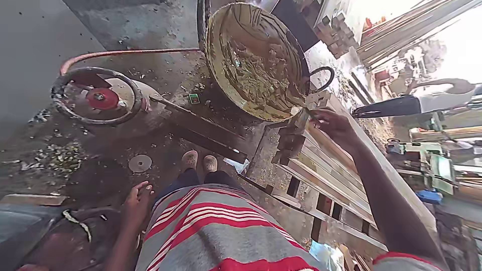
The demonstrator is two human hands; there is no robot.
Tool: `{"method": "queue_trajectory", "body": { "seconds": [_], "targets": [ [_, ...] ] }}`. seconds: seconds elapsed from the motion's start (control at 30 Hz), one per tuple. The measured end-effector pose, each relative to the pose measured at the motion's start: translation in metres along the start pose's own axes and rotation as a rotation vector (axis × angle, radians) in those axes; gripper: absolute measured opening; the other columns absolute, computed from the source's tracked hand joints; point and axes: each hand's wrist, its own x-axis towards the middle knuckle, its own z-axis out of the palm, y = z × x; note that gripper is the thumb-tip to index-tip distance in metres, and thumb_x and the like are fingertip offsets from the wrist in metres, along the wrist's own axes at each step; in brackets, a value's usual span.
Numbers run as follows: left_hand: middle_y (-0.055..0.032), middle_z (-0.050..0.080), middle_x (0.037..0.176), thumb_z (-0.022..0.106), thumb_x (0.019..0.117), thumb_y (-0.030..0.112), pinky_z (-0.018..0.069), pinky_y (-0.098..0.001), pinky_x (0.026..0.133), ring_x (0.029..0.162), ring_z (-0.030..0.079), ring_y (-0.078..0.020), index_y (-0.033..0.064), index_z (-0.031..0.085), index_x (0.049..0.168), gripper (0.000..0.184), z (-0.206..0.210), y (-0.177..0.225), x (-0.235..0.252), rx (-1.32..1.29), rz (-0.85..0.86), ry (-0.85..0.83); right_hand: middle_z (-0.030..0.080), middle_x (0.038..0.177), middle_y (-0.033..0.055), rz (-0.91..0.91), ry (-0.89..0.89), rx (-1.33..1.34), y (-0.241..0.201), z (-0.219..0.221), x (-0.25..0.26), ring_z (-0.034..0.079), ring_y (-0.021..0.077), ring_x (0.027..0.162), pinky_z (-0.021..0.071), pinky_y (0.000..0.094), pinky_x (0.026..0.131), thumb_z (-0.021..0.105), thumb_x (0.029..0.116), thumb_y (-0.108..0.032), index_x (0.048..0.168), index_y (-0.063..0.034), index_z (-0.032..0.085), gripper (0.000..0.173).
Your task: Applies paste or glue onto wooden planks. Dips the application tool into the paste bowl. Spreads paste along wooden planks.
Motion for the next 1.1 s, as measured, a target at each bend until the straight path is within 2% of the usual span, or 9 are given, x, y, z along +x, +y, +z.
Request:
{"method": "queue_trajectory", "body": {
  "seconds": [0.07, 0.13, 0.33, 0.5, 0.63, 0.8, 0.9, 1.0, 1.1],
  "targets": [
    [-0.0299, 0.058, 0.136, 0.044, 0.1096, 0.026, 0.0511, -0.059, 0.095, 0.114, 0.064, -0.0409, -0.0022, 0.048, 0.144, 0.045, -0.003, 0.007, 0.0, 0.009, -0.002, 0.003, 0.073, 0.114, 0.0024, 0.195, -0.01, 0.459, -0.007, 0.016, -0.007, 0.073, 0.0134, 0.091, 0.0638, 0.0305, 0.077, 0.056, 0.1006, -0.019, 0.138, -0.0154, 0.06, 0.038],
    [-0.0306, 0.057, 0.136, 0.044, 0.1096, 0.024, 0.0506, -0.0602, 0.095, 0.116, 0.062, -0.0429, -0.0027, 0.049, 0.144, 0.044, -0.005, 0.013, -0.002, 0.019, -0.003, 0.011, 0.074, 0.113, 0.0084, 0.298, -0.031, 0.709, -0.011, 0.031, -0.013, 0.075, 0.0205, 0.091, 0.0647, 0.0363, 0.078, 0.059, 0.0986, -0.031, 0.138, -0.0215, 0.058, 0.04],
    [-0.0275, 0.059, 0.134, 0.044, 0.1098, 0.027, 0.0524, -0.0571, 0.091, 0.113, 0.065, -0.0386, 0.0002, 0.05, 0.143, 0.043, -0.013, 0.016, 0.0, 0.048, -0.002, 0.022, 0.074, 0.111, 0.0089, 0.234, -0.051, 1.025, -0.024, 0.071, -0.023, 0.074, 0.0203, 0.095, 0.0645, 0.0361, 0.081, 0.071, 0.0942, -0.042, 0.133, -0.0249, 0.064, 0.043],
    [-0.0289, 0.06, 0.132, 0.046, 0.1091, 0.02, 0.0528, -0.0534, 0.093, 0.11, 0.065, -0.0374, -0.0045, 0.054, 0.138, 0.039, -0.017, 0.046, -0.001, 0.095, 0.082, 0.013, 0.072, 0.11, 0.0099, 0.196, -0.07, 1.125, -0.028, 0.091, -0.026, 0.073, 0.0207, 0.095, 0.0634, 0.036, 0.082, 0.068, 0.0956, -0.046, 0.132, -0.0271, 0.062, 0.041],
    [-0.025, 0.069, 0.117, 0.052, 0.1047, 0.025, 0.0515, -0.0593, 0.094, 0.105, 0.068, -0.0376, -0.003, 0.067, 0.122, 0.036, -0.016, 0.114, -0.013, 0.347, 0.464, -0.049, 0.072, 0.111, 0.0083, 0.184, -0.016, 1.182, -0.031, 0.107, -0.035, 0.073, 0.02, 0.094, 0.0636, 0.0369, 0.08, 0.068, 0.0946, -0.048, 0.133, -0.0287, 0.062, 0.044],
    [-0.0069, 0.072, 0.099, 0.058, 0.1038, 0.034, 0.0588, -0.0238, 0.074, 0.082, 0.068, -0.0065, 0.0045, 0.074, 0.11, 0.034, 0.033, 0.251, -0.073, 0.248, 0.989, -0.327, 0.071, 0.113, 0.0094, 0.183, 0.05, 1.225, -0.049, 0.126, -0.044, 0.073, 0.02, 0.094, 0.0638, 0.0352, 0.079, 0.061, 0.0984, -0.044, 0.138, -0.028, 0.057, 0.043],
    [-0.0036, 0.072, 0.091, 0.063, 0.1013, 0.035, 0.0564, -0.0193, 0.068, 0.075, 0.065, -0.0031, 0.0038, 0.074, 0.111, 0.034, 0.076, 0.307, -0.118, 0.147, 1.128, -0.442, 0.071, 0.114, 0.008, 0.159, 0.142, 1.194, -0.065, 0.148, -0.049, 0.072, 0.0172, 0.093, 0.0629, 0.0325, 0.079, 0.063, 0.0986, -0.049, 0.142, -0.0252, 0.054, 0.05],
    [-0.0013, 0.071, 0.086, 0.068, 0.0987, 0.033, 0.0547, -0.0181, 0.06, 0.069, 0.063, -0.0015, 0.0037, 0.074, 0.104, 0.03, 0.109, 0.324, -0.139, 0.049, 1.127, -0.503, 0.069, 0.114, -0.0051, 0.22, 0.332, 1.059, -0.086, 0.174, -0.059, 0.067, 0.0046, 0.092, 0.0588, 0.0262, 0.082, 0.064, 0.098, -0.045, 0.141, -0.0246, 0.057, 0.049],
    [-0.0036, 0.071, 0.086, 0.065, 0.101, 0.024, 0.0552, -0.017, 0.068, 0.074, 0.065, -0.0016, 0.0006, 0.074, 0.099, 0.025, 0.12, 0.323, -0.145, 0.034, 1.16, -0.551, 0.069, 0.109, -0.0086, 0.222, 0.493, 1.001, -0.1, 0.196, -0.067, 0.066, -0.0001, 0.095, 0.0569, 0.0235, 0.087, 0.062, 0.0991, -0.047, 0.137, -0.0145, 0.058, 0.05]
  ]
}}
